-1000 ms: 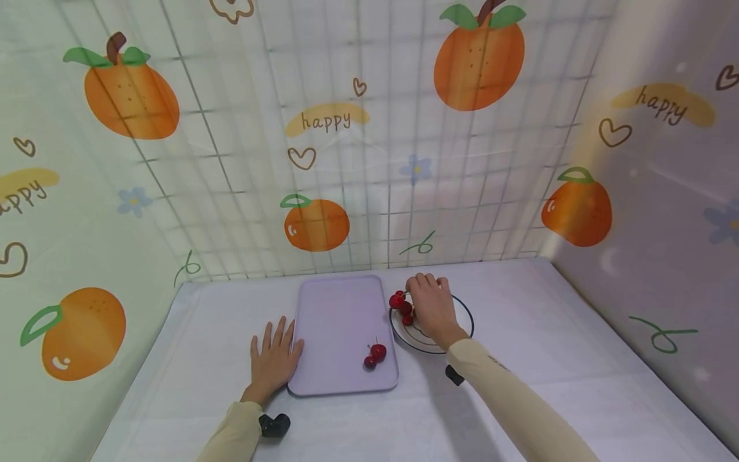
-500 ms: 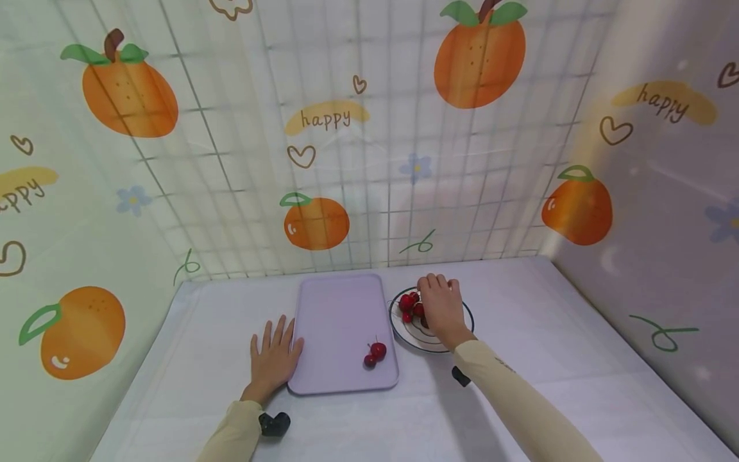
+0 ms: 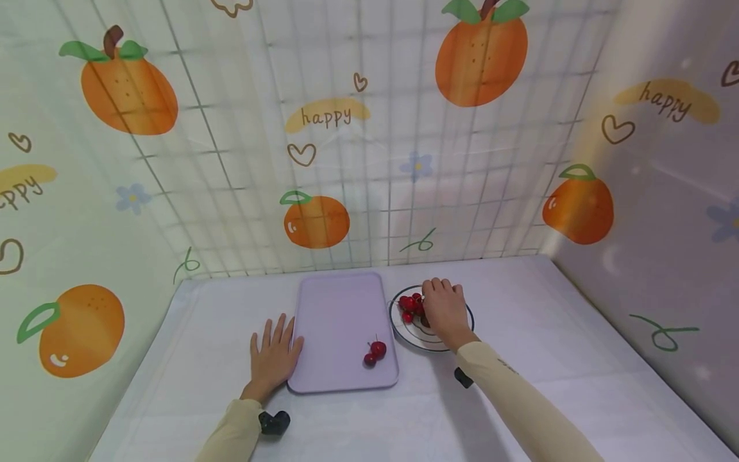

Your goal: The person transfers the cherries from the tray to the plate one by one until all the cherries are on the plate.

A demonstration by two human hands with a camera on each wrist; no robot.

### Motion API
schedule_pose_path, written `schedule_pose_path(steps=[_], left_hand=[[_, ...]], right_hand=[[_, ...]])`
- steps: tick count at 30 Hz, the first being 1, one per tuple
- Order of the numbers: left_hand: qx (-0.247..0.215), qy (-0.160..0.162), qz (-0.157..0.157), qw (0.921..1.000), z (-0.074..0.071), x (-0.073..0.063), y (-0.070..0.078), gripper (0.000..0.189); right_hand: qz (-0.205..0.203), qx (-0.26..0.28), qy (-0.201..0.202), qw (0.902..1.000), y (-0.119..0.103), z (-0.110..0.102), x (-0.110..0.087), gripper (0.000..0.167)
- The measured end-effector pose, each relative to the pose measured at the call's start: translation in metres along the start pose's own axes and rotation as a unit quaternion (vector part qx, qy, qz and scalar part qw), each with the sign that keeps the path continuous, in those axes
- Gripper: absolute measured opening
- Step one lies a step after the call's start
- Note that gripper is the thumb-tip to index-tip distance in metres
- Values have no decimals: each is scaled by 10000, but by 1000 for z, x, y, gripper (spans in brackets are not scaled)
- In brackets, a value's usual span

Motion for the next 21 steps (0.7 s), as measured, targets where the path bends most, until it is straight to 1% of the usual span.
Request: schedule_pose_path(steps=[2,4,8,16,21], left_hand=[[24,-36,-14,10000,0,0,0,62],[51,-53,-26,10000,-1,0,0,62],[55,-14,-15,10000,-1,0,1,62],[147,-37,-2,9999,0,1,1,62],[122,22,13,9999,1,1,0,62]], right_hand=[[8,-16,-26,10000,1,0,0,15],[27,-39,-86,10000,2,1,0,19],[47,7,-79,10000,4,1,0,23],[35,139,180,9997,5,-4,-1,21],[-42,256,368,9990,4,-8,-1,20]])
Point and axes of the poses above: each hand's wrist, its own x-axis towards the middle knuckle, its own z-axis out of the palm, y = z × x, the point moved 10 cm from there along x, towards the middle knuckle, and after that the axes turned 2 degrees about z, right-handed, at the moved point
